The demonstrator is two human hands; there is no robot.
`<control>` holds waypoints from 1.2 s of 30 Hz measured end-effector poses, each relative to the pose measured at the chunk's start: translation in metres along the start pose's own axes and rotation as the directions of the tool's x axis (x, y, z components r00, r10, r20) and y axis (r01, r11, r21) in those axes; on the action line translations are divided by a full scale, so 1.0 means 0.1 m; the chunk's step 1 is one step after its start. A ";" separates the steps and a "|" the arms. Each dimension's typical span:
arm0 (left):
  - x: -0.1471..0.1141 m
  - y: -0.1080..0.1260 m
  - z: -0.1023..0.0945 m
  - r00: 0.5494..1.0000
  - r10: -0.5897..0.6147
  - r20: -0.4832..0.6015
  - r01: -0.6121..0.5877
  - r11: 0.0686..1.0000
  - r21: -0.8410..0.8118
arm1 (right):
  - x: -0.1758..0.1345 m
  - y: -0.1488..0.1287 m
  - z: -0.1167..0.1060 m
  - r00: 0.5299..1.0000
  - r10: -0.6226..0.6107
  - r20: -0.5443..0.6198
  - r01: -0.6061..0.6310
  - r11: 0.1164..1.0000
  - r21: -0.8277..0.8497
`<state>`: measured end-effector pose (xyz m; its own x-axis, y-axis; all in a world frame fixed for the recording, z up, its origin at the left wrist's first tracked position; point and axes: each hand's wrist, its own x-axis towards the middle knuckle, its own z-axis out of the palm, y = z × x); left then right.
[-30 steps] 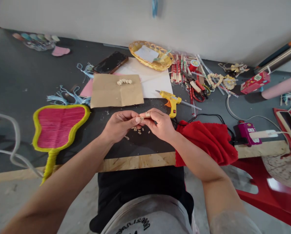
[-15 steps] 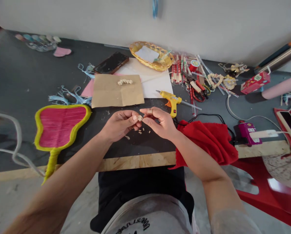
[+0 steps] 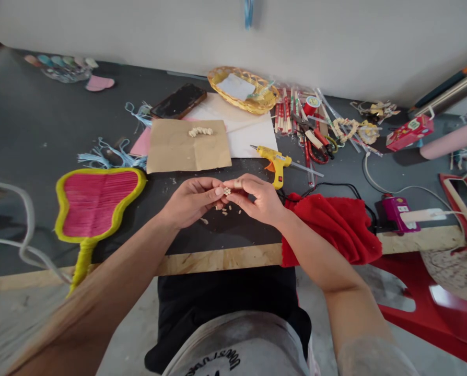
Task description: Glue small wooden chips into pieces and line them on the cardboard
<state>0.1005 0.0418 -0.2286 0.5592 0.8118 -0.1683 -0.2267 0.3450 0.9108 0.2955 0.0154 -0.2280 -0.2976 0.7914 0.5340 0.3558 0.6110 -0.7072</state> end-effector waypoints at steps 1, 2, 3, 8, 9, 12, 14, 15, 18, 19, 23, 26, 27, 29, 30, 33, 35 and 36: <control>0.00 0.00 0.00 1.000 -0.005 0.002 0.005 1.000 -0.006 | 0.00 0.00 0.00 1.000 -0.006 0.002 0.006 1.000 -0.006; 0.00 0.00 0.01 1.000 -0.012 0.002 0.012 1.000 -0.014 | 0.00 0.00 0.00 1.000 -0.011 0.002 0.011 1.000 -0.016; 0.00 0.00 0.01 1.000 -0.020 0.000 0.020 1.000 -0.022 | 0.00 0.01 0.00 1.000 -0.016 -0.001 0.016 1.000 -0.026; 0.00 -0.02 0.00 1.000 -0.015 -0.013 0.015 1.000 -0.010 | 0.00 0.01 0.03 0.999 -0.048 -0.024 0.046 0.997 -0.062; 0.00 -0.03 0.00 1.000 -0.008 -0.014 0.008 1.000 -0.002 | 0.00 0.01 0.04 0.998 -0.054 -0.027 0.052 0.996 -0.075; 0.00 -0.03 0.01 1.000 -0.009 -0.020 0.009 1.000 0.009 | 0.00 0.02 0.06 0.997 -0.074 -0.035 0.070 0.992 -0.108; 0.00 -0.02 0.02 0.999 -0.023 -0.030 0.024 1.000 0.000 | 0.00 0.02 0.06 0.996 -0.084 -0.035 0.080 0.991 -0.109; 0.00 -0.01 0.02 0.999 -0.035 -0.035 0.034 0.999 -0.009 | 0.00 0.02 0.05 0.996 -0.086 -0.030 0.083 0.991 -0.105; 0.00 0.01 0.04 0.997 -0.063 -0.040 0.061 0.997 -0.051 | 0.00 0.02 0.04 0.995 -0.095 -0.011 0.094 0.991 -0.100; 0.00 0.01 0.04 0.997 -0.068 -0.038 0.065 0.996 -0.066 | 0.00 0.01 0.03 0.995 -0.097 -0.004 0.096 0.990 -0.100; 0.01 0.02 0.03 0.998 -0.069 -0.012 0.067 0.992 -0.109 | -0.01 0.00 0.00 0.998 -0.062 0.024 0.064 0.994 -0.085; 0.01 0.02 0.03 0.997 -0.074 0.009 0.074 0.989 -0.128 | -0.01 0.00 0.00 1.000 0.001 0.019 0.000 0.998 -0.070; 0.01 0.02 0.03 0.997 -0.079 0.010 0.079 0.988 -0.131 | -0.01 0.00 0.00 1.000 0.018 0.014 -0.017 0.998 -0.065; 0.01 0.02 0.03 0.996 -0.091 0.006 0.091 0.988 -0.128 | 0.00 0.00 0.00 0.999 0.031 0.006 -0.031 0.998 -0.056; 0.01 0.01 0.03 0.995 -0.096 0.006 0.096 0.988 -0.125 | 0.00 0.00 0.01 1.000 0.028 0.000 -0.028 0.998 -0.052; 0.01 0.00 0.02 0.996 -0.089 0.012 0.090 0.989 -0.118 | 0.01 -0.01 0.01 0.999 0.017 -0.038 -0.018 0.999 -0.044; 0.02 -0.02 0.02 0.997 -0.077 0.008 0.077 0.991 -0.113 | 0.01 -0.02 0.02 0.997 0.028 -0.066 -0.031 0.999 -0.038; 0.02 -0.02 0.01 0.997 -0.072 0.001 0.072 0.992 -0.108 | 0.01 -0.02 0.02 0.997 0.040 -0.071 -0.042 0.998 -0.035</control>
<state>0.1034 0.0422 -0.2306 0.5746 0.7844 -0.2334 -0.2710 0.4514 0.8502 0.2928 0.0146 -0.2267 -0.2199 0.8144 0.5369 0.3992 0.5774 -0.7123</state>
